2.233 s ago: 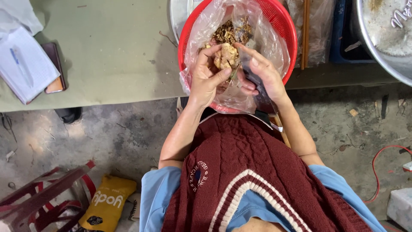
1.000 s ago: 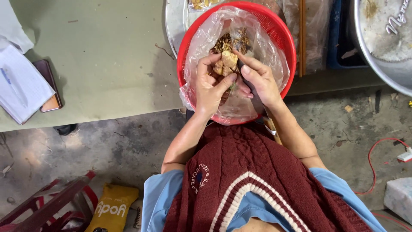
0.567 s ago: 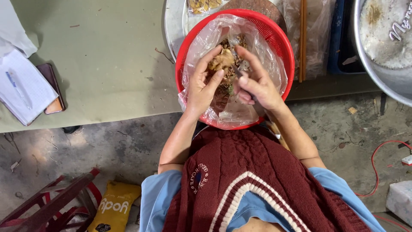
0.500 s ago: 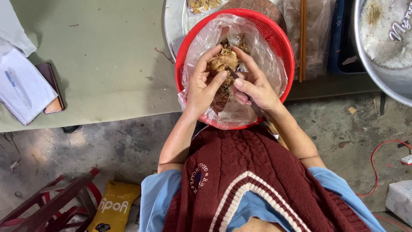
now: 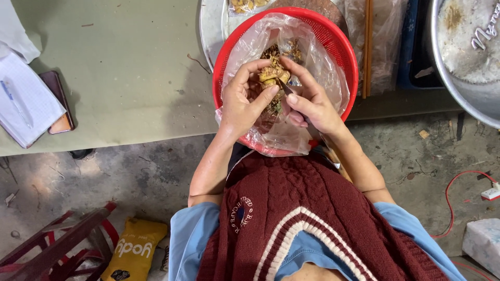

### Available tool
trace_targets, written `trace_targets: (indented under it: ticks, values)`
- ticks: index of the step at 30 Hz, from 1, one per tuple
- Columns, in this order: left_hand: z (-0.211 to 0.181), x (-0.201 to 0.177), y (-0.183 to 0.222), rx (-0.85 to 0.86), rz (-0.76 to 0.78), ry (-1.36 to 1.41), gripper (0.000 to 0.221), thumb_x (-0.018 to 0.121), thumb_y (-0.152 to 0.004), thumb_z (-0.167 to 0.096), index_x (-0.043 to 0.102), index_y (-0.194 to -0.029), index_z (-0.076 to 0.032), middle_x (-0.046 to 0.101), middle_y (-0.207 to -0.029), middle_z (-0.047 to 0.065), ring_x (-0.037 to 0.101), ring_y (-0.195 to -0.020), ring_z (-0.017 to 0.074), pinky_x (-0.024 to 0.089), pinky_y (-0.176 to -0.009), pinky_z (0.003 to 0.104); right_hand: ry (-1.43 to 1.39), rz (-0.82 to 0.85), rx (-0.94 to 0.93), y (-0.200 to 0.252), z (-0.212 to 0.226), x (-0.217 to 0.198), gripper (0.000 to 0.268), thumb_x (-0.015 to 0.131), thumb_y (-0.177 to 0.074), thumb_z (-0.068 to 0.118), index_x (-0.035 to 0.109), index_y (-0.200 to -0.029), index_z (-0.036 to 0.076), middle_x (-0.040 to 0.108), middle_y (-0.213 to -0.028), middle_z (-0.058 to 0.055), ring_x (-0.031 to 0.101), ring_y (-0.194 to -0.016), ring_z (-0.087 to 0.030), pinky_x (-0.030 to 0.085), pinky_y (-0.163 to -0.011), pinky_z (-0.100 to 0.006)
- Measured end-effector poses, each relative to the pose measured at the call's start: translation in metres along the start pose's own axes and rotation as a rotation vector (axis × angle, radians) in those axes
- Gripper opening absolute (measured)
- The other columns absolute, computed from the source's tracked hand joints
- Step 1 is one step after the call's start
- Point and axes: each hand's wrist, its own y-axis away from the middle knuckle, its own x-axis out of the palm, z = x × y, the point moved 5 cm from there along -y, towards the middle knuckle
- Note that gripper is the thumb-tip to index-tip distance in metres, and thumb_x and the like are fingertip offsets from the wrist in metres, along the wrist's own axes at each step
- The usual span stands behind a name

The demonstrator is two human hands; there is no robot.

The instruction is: Cleaning and peeling a ginger root using hands and a small tool

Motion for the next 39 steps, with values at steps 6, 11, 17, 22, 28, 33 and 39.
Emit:
trace_targets:
  ticks: [6, 11, 17, 22, 28, 33, 39]
  values:
    - [-0.007, -0.010, 0.000, 0.002, 0.071, -0.039, 0.039, 0.068, -0.101, -0.013, 0.061, -0.140, -0.011, 0.064, -0.126, 0.024, 0.063, -0.117, 0.0381, 0.053, -0.102, 0.054, -0.115, 0.032, 0.082, 0.005, -0.002, -0.015, 0.053, 0.049, -0.108, 0.030, 0.044, -0.157, 0.011, 0.067, -0.077, -0.010, 0.049, -0.047, -0.006, 0.045, -0.037, -0.019]
    - [-0.008, -0.011, -0.002, 0.017, 0.095, -0.116, 0.038, 0.064, -0.103, -0.010, 0.059, -0.141, -0.009, 0.061, -0.129, 0.029, 0.061, -0.121, 0.0459, 0.050, -0.105, 0.061, -0.118, 0.044, 0.035, 0.006, -0.017, -0.008, 0.061, 0.055, -0.105, 0.021, 0.034, -0.161, 0.010, 0.066, -0.078, -0.012, 0.048, -0.046, -0.006, 0.044, -0.036, -0.019]
    - [-0.006, -0.011, -0.001, 0.014, 0.159, -0.207, 0.039, 0.065, -0.100, -0.008, 0.062, -0.138, -0.011, 0.064, -0.123, 0.019, 0.063, -0.111, 0.0337, 0.056, -0.097, 0.050, -0.101, 0.043, 0.054, 0.007, -0.018, -0.012, 0.055, 0.051, -0.107, 0.024, 0.039, -0.159, 0.011, 0.065, -0.076, -0.013, 0.048, -0.045, -0.006, 0.044, -0.036, -0.019]
    - [0.003, -0.014, -0.002, -0.005, 0.160, -0.124, 0.041, 0.064, -0.100, -0.006, 0.060, -0.140, -0.011, 0.061, -0.122, 0.021, 0.062, -0.107, 0.0325, 0.059, -0.092, 0.049, -0.109, 0.036, 0.109, 0.010, -0.017, -0.009, 0.053, 0.050, -0.107, 0.027, 0.042, -0.157, 0.010, 0.065, -0.075, -0.011, 0.048, -0.046, -0.004, 0.043, -0.036, -0.017]
    - [-0.011, -0.009, -0.004, 0.052, 0.158, -0.192, 0.036, 0.067, -0.102, -0.009, 0.060, -0.137, -0.011, 0.058, -0.124, 0.016, 0.059, -0.118, 0.0329, 0.050, -0.104, 0.052, -0.106, 0.026, 0.096, 0.010, -0.024, -0.005, 0.063, 0.057, -0.104, 0.027, 0.036, -0.158, 0.003, 0.066, -0.075, -0.015, 0.050, -0.044, -0.008, 0.045, -0.034, -0.022]
    - [-0.012, -0.010, -0.007, -0.052, 0.199, -0.100, 0.029, 0.060, -0.107, -0.020, 0.054, -0.133, -0.008, 0.055, -0.132, 0.014, 0.071, -0.081, 0.0150, 0.068, -0.076, 0.029, -0.298, -0.043, 0.242, 0.015, -0.013, -0.010, 0.053, 0.061, -0.106, 0.027, 0.048, -0.154, 0.010, 0.061, -0.079, -0.013, 0.041, -0.048, -0.010, 0.034, -0.042, -0.021]
    - [-0.005, -0.005, -0.007, -0.097, 0.186, -0.025, 0.034, 0.066, -0.104, -0.023, 0.053, -0.134, -0.013, 0.055, -0.126, 0.005, 0.058, -0.104, 0.0121, 0.065, -0.079, 0.026, -0.193, 0.052, 0.177, 0.010, 0.003, 0.012, 0.075, 0.061, -0.106, 0.032, 0.019, -0.168, 0.022, 0.058, -0.076, -0.012, 0.040, -0.048, -0.009, 0.040, -0.043, -0.020]
